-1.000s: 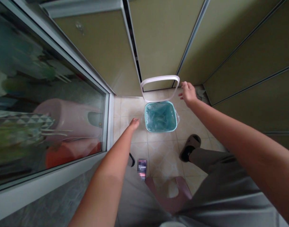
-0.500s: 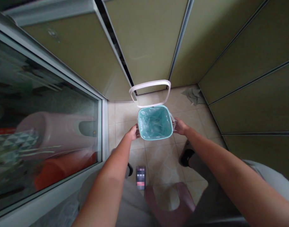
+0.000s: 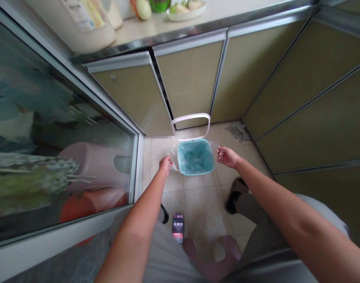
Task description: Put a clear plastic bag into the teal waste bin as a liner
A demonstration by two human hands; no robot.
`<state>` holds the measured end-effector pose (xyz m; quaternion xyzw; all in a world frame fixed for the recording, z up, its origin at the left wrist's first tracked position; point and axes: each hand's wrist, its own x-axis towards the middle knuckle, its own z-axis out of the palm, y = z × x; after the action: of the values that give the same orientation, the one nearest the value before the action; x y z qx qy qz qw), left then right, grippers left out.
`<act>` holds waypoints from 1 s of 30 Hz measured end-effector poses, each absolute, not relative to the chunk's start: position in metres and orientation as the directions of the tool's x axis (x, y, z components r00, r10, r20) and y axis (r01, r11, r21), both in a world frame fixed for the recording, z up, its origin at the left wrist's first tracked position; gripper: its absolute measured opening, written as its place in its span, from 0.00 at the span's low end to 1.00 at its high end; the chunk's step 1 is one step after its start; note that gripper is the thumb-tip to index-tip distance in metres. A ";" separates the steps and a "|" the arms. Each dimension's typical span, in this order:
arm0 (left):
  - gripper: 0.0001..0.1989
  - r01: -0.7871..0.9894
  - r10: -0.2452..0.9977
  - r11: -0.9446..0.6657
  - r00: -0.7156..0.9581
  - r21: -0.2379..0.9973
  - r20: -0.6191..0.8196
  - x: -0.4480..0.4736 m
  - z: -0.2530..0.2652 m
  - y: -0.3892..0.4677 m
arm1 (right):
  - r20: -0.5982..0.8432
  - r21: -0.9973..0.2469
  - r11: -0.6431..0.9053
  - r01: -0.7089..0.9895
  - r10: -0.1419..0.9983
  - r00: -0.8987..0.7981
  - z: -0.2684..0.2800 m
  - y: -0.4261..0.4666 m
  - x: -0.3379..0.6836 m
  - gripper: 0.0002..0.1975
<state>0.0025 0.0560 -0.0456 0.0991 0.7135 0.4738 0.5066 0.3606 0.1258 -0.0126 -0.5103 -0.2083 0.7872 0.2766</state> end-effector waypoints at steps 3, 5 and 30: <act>0.15 -0.346 0.690 0.490 -0.408 0.800 -0.598 0.005 -0.010 0.043 | -0.690 -0.588 -0.762 -0.273 0.648 -0.321 0.019 0.113 0.360 0.14; 0.14 -0.371 0.723 0.472 -0.355 0.800 -0.592 0.007 0.013 0.034 | -0.674 -0.595 -0.753 -0.282 0.658 -0.335 0.040 0.105 0.358 0.14; 0.13 -0.620 0.952 0.220 -0.033 0.753 -0.306 0.031 0.282 -0.171 | -0.388 -0.785 -0.531 -0.320 0.823 -0.414 0.267 -0.095 0.449 0.06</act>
<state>0.0310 -0.1707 0.2818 0.2025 0.4094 0.5906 0.6653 0.4488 -0.0949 0.2672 -0.3979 -0.3163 0.7791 0.3668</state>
